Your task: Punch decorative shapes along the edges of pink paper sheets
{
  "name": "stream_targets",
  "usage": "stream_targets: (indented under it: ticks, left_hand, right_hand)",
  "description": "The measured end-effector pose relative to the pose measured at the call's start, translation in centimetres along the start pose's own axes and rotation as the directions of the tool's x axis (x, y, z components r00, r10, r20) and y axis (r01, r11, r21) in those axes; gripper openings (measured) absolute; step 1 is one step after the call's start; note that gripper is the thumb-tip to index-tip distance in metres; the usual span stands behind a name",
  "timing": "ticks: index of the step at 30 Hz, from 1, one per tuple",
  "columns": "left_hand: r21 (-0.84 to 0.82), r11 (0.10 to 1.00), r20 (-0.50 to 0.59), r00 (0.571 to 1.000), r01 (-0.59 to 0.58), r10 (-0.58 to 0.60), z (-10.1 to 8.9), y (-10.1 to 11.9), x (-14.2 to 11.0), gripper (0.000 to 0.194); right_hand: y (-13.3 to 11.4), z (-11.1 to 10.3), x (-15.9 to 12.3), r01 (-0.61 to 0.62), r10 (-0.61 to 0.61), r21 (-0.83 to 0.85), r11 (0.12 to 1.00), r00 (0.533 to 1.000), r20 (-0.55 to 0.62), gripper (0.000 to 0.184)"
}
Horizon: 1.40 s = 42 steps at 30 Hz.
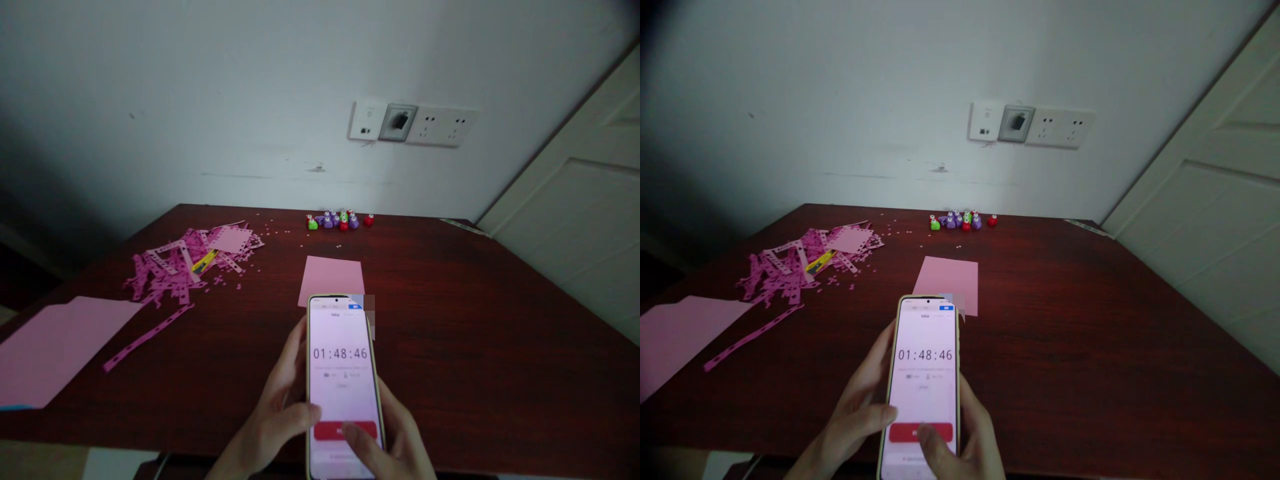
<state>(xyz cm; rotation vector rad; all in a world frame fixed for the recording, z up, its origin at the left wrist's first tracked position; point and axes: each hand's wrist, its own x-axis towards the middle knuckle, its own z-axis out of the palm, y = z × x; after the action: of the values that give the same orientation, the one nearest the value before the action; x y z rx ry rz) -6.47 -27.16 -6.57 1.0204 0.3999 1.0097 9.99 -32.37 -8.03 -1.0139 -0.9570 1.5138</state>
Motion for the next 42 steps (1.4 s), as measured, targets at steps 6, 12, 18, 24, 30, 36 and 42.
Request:
stream_targets:
  ticks: [6,12,18,24,30,36,42]
  left_hand:
    - [0.038,0.999,-0.002,0.999,0.035,-0.035,0.3,0.1,-0.1,0.088]
    - [0.03,0.999,-0.053,0.998,0.018,-0.016,0.3,0.2,0.1,0.083]
    - [0.015,1.0,-0.047,0.999,0.018,-0.017,0.3,0.3,0.1,0.081]
    - [0.017,1.0,-0.049,0.999,0.011,-0.01,0.4,0.2,0.1,0.083]
    - [0.025,1.0,-0.038,0.999,0.008,-0.007,0.6,0.5,0.3,0.083]
    - [0.019,1.0,-0.033,0.999,-0.005,0.005,0.6,0.4,0.2,0.081]
    - [0.054,0.998,-0.046,0.999,-0.01,0.012,0.5,0.4,0.3,0.081]
  right_hand:
    - [-0.4,0.3,-0.6,-0.111,0.1,0.249,0.962,0.993,0.059,0.064]
    - [-2.2,1.0,-0.5,-0.241,0.083,0.475,0.846,0.941,0.328,0.069]
    - [-2.2,1.4,0.1,-0.221,0.029,0.462,0.859,0.922,0.387,0.074]
    - [-2.0,1.1,0.1,-0.223,0.039,0.437,0.871,0.92,0.39,0.074]
    - [-2.3,1.1,0.1,-0.199,0.007,0.449,0.871,0.92,0.393,0.073]
    - [-2.0,1.1,-0.1,-0.204,0.021,0.451,0.869,0.926,0.378,0.074]
    - [-1.9,1.4,0.1,-0.197,0.013,0.451,0.871,0.925,0.379,0.077]
